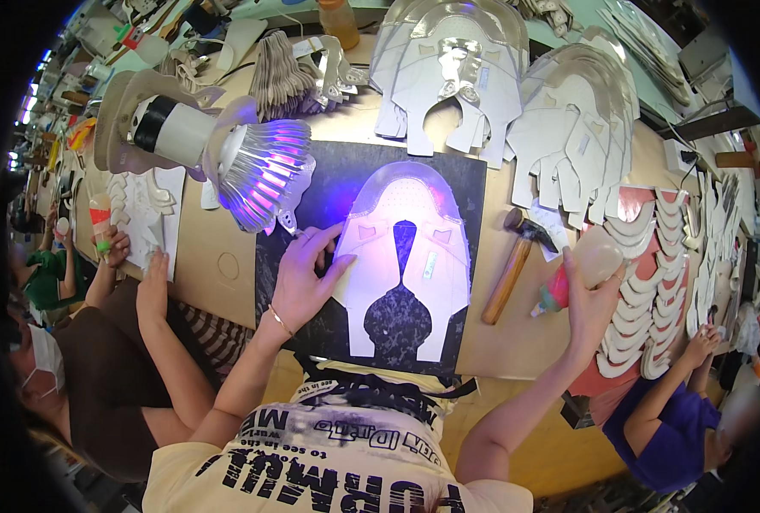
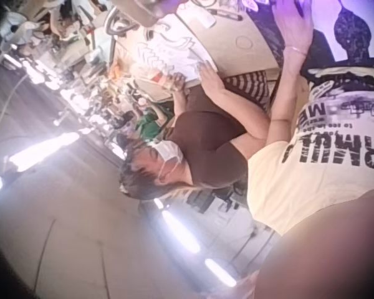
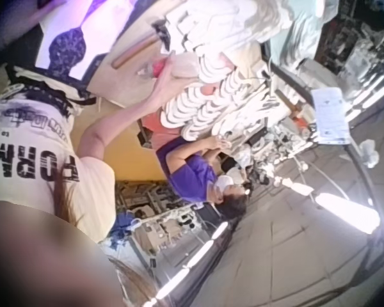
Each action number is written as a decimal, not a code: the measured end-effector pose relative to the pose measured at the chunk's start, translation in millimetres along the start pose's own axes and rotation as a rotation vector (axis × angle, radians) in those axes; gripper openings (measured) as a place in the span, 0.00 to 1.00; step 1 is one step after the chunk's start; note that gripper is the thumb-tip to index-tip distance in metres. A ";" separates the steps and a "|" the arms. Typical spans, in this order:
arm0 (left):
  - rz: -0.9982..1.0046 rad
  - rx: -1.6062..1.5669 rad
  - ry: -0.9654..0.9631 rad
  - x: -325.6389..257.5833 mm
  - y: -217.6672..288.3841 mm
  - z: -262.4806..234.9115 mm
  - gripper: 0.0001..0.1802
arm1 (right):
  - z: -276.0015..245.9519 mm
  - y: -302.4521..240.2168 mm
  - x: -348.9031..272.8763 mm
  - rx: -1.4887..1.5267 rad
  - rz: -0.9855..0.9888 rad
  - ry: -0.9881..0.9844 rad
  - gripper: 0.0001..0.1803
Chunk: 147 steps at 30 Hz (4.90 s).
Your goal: The person applies glue to a white decorative cutout and presses smaller pieces onto it under a UV lamp. They repeat this process with multiple pieces, smoothing each one into place on the work surface.
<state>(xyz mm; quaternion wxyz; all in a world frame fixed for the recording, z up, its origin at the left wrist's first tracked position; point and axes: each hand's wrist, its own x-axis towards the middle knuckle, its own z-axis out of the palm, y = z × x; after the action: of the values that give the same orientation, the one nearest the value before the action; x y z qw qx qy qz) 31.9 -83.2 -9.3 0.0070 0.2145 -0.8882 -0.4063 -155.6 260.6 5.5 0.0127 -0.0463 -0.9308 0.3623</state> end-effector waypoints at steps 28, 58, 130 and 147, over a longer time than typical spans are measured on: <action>0.192 0.345 0.521 38.5 -36.2 -42.8 0.20 | 35.4 -37.3 1.2 -0.561 -0.355 0.276 0.40; 0.369 0.356 0.256 24.3 -10.6 39.2 0.31 | 106.6 -63.1 -43.9 -0.056 -0.977 -0.311 0.52; 0.435 0.311 1.131 37.6 -72.2 -71.7 0.06 | 90.8 -82.3 -81.9 0.082 -0.223 -0.318 0.29; 0.419 -0.423 0.350 -66.1 42.4 -29.6 0.09 | 67.4 -130.5 -125.0 0.789 -0.394 -0.583 0.17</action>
<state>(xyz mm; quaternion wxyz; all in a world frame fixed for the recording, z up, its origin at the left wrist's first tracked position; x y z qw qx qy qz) 81.5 -54.4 52.0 0.2870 0.0876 -0.7945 -0.5280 -45.1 107.6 45.3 -0.1623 0.2403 -0.6797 0.6737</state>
